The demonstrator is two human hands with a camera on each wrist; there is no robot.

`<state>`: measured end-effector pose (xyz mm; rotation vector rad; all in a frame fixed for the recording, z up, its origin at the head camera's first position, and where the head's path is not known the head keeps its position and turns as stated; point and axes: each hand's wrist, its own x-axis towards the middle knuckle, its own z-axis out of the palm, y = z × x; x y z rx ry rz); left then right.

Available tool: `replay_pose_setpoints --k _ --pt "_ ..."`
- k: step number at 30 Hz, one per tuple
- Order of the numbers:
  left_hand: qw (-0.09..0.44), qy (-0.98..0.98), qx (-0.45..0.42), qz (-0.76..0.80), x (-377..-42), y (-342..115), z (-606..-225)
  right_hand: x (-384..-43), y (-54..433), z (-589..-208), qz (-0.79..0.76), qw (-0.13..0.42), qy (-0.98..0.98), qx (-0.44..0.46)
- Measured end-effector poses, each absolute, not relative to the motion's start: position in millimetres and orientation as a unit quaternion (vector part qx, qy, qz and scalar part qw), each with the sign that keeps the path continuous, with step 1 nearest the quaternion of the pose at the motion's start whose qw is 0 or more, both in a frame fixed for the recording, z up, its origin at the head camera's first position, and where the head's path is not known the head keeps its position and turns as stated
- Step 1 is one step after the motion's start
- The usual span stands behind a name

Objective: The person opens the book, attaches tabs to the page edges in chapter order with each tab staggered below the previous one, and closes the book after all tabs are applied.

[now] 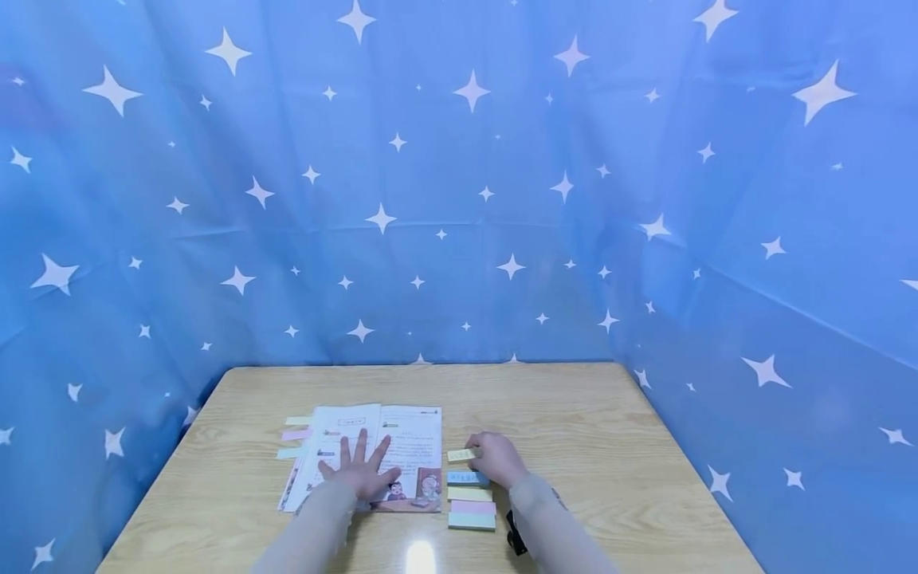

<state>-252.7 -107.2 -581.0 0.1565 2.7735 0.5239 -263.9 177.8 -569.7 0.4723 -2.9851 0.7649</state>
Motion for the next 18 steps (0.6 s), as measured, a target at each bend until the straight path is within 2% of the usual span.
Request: replay_pose_setpoints --k 4,12,18 --pt "0.164 0.968 0.049 0.184 -251 -110 -580 -264 175 -571 0.248 0.008 -0.957 0.152" --pt "0.17 0.966 0.05 0.188 -237 -107 -550 -264 174 -571 0.26 0.0 -0.953 0.154" --pt "0.171 0.966 0.049 0.188 -242 -105 -559 -265 177 -572 0.25 -0.004 -0.956 0.152"
